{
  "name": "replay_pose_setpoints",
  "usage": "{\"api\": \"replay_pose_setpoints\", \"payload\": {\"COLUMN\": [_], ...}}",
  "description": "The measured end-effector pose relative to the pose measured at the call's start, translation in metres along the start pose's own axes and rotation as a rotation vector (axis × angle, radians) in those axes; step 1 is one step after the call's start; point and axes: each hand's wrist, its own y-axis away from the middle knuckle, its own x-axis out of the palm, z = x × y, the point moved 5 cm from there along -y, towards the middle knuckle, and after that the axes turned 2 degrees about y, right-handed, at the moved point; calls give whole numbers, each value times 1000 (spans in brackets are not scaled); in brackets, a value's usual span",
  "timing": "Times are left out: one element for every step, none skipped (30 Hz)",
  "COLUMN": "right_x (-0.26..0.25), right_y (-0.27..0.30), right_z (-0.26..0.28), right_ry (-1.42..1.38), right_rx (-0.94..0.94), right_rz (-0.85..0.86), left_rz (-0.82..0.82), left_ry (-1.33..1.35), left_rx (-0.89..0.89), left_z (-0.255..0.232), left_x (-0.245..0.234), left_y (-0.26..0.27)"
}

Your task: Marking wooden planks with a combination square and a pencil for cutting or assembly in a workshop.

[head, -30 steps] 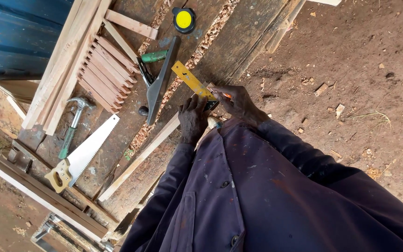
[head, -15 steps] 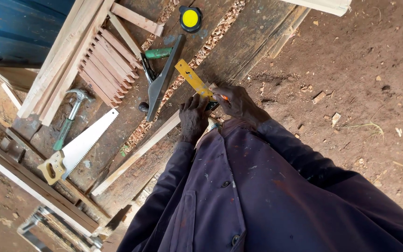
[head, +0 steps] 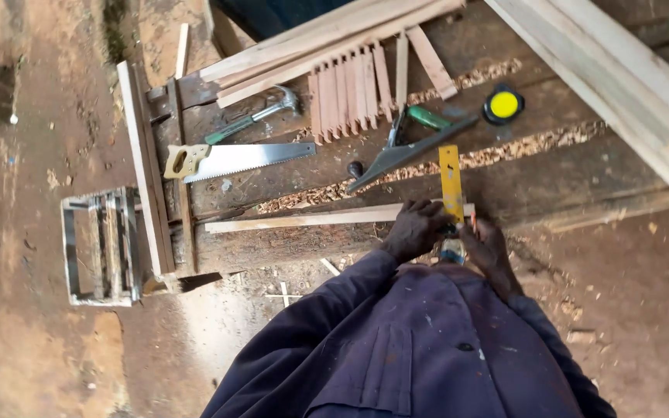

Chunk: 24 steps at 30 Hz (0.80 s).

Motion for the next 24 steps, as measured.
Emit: {"api": "replay_pose_setpoints", "payload": {"right_x": [13,12,9,11,5,-5,-15,-20,-28,-37,-47,-57,-66,-72,-79,-83,-93,-98,-101,-103,-105,-111,-106,-105], "right_y": [-15,-14,-12,-10,-4,3,10,12,14,16,14,15,16,16,16,16,12,8,4,-2,-9,-14,2,18], "right_z": [-23,-19,-17,-15,-1,12,24,25,26,26,25,18,10,8,6,6,-5,-15,-26,-36,-46,-56,-26,3], "right_ry": [-119,-102,-271,-444,-429,-467,-505,-495,-504,-516,-507,-467,-426,-417,-424,-431,-422,-429,-436,-432,-476,-518,-511,-437], "right_rx": [80,58,99,144,124,86,48,34,16,-1,-14,57,128,120,103,85,77,73,69,63,47,31,26,35], "right_rz": [40,57,39,28,53,4,-45,-32,-66,-106,-100,-115,-130,-129,-160,-186,-178,-214,-250,-233,-230,-231,-219,-276], "left_rz": [-6,-32,0,33,9,4,-1,-20,-18,-15,-31,-4,24,14,61,107,95,51,7,-1,-2,-4,-14,-20], "left_ry": [26,14,31,44,28,72,116,110,55,5,2,-90,-180,-177,-178,-180,-178,-198,-218,-224,-176,-124,-126,-105], "left_rx": [5,-12,-17,-25,-44,-72,-98,-106,-162,-212,-216,-306,-397,-401,-491,-586,-595,-563,-531,-546,-519,-488,-500,-447], "left_z": [-1,-1,-2,-1,2,5,8,21,37,53,62,75,87,93,103,113,120,126,133,139,144,148,150,152], "left_x": [-2,-6,-7,-11,-21,-29,-36,-39,-41,-42,-48,-52,-56,-64,-70,-77,-75,-78,-82,-82,-82,-80,-81,-82], "left_y": [0,0,-1,1,4,8,12,24,36,46,58,72,88,96,106,119,119,125,132,133,133,132,137,138]}}
